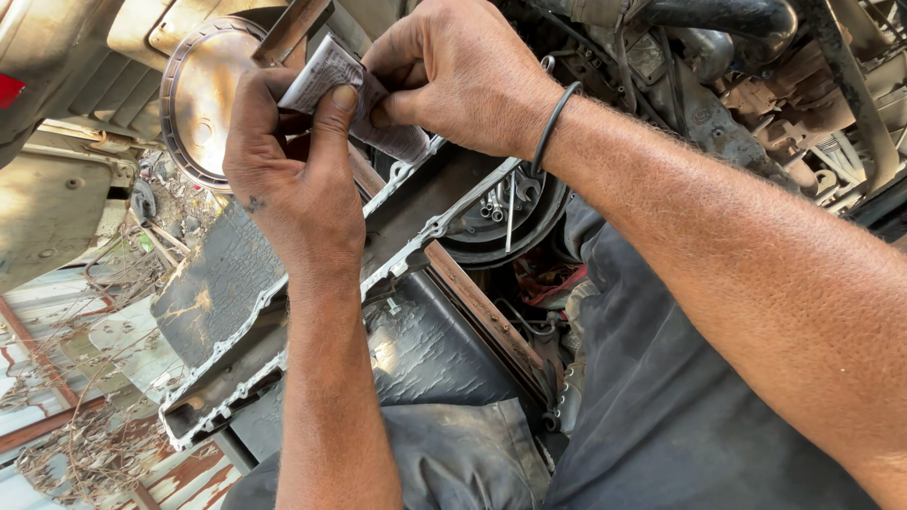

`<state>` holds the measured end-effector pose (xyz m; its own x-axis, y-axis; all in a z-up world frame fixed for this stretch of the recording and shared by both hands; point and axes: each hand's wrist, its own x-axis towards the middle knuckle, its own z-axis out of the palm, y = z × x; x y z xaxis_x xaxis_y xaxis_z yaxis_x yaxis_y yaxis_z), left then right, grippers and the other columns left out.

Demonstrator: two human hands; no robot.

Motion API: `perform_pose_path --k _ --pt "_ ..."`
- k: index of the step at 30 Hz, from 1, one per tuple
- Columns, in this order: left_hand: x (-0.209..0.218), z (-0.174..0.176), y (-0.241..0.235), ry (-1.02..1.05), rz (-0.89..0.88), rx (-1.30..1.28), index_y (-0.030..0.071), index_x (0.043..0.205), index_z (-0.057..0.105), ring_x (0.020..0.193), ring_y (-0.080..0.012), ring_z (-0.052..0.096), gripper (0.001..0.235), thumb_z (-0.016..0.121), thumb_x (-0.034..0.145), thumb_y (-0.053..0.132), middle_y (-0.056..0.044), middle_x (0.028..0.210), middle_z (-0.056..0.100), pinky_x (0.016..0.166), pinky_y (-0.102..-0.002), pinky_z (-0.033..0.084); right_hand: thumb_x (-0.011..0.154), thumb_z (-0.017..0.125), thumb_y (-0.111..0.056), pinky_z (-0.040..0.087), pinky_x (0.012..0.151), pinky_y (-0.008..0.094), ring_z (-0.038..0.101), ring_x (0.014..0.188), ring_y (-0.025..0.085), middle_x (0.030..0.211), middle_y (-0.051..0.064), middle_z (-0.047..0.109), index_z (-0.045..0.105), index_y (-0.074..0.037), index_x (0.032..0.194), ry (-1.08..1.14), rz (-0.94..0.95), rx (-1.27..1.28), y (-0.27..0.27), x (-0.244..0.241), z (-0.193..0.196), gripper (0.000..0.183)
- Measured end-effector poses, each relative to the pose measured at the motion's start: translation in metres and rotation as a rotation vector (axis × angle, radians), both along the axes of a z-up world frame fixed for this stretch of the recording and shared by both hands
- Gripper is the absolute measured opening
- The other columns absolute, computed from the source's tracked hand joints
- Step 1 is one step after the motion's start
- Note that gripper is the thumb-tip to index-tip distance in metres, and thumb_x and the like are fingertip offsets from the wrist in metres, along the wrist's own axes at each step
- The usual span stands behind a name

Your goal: The person applies a continuous bead of sealant from a tube along the edge of a metal engine part. They squeeze the tube steadily to maintain an even line, then stop and set the tube aside.

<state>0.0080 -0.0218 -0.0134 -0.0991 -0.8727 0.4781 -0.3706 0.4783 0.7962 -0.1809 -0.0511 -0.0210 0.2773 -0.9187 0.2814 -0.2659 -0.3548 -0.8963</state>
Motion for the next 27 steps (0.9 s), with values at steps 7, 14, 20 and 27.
perform_pose_path --k 7,14,20,27 --pt "0.009 -0.001 0.004 0.035 0.010 0.020 0.004 0.104 0.062 0.087 -0.0057 0.066 0.018 0.080 0.111 0.004 0.001 0.095 0.069 0.078 -0.022 0.055 0.085 0.082 -0.003 0.065 0.076 0.025 0.081 0.081 0.011 0.092 0.008 0.081 0.079 -0.003 0.106 -0.001 0.005 -0.067 0.001 0.010 -0.001 0.021" --pt "0.017 -0.006 0.007 0.010 0.054 0.000 0.005 0.105 0.063 0.085 -0.0053 0.066 0.018 0.080 0.111 0.007 0.002 0.093 0.069 0.076 -0.022 0.054 0.084 0.086 -0.009 0.065 0.074 0.027 0.079 0.078 0.013 0.090 0.008 0.080 0.080 -0.005 0.103 0.105 -0.032 -0.108 0.000 0.020 -0.003 0.020" --pt "0.024 -0.009 0.008 0.020 0.070 -0.006 0.005 0.106 0.064 0.081 -0.0048 0.064 0.016 0.079 0.111 0.008 0.001 0.091 0.070 0.071 -0.021 0.052 0.083 0.087 -0.012 0.064 0.072 0.027 0.079 0.076 0.013 0.088 0.007 0.081 0.082 -0.007 0.102 0.125 -0.032 -0.133 0.001 0.028 -0.004 0.021" --pt "0.034 -0.011 0.012 0.048 0.066 0.015 0.003 0.105 0.063 0.084 -0.0041 0.064 0.018 0.078 0.113 0.005 0.000 0.093 0.069 0.073 -0.020 0.052 0.082 0.087 -0.013 0.063 0.072 0.027 0.080 0.077 0.012 0.088 0.006 0.080 0.081 -0.008 0.102 0.093 -0.021 -0.133 0.001 0.037 -0.005 0.021"
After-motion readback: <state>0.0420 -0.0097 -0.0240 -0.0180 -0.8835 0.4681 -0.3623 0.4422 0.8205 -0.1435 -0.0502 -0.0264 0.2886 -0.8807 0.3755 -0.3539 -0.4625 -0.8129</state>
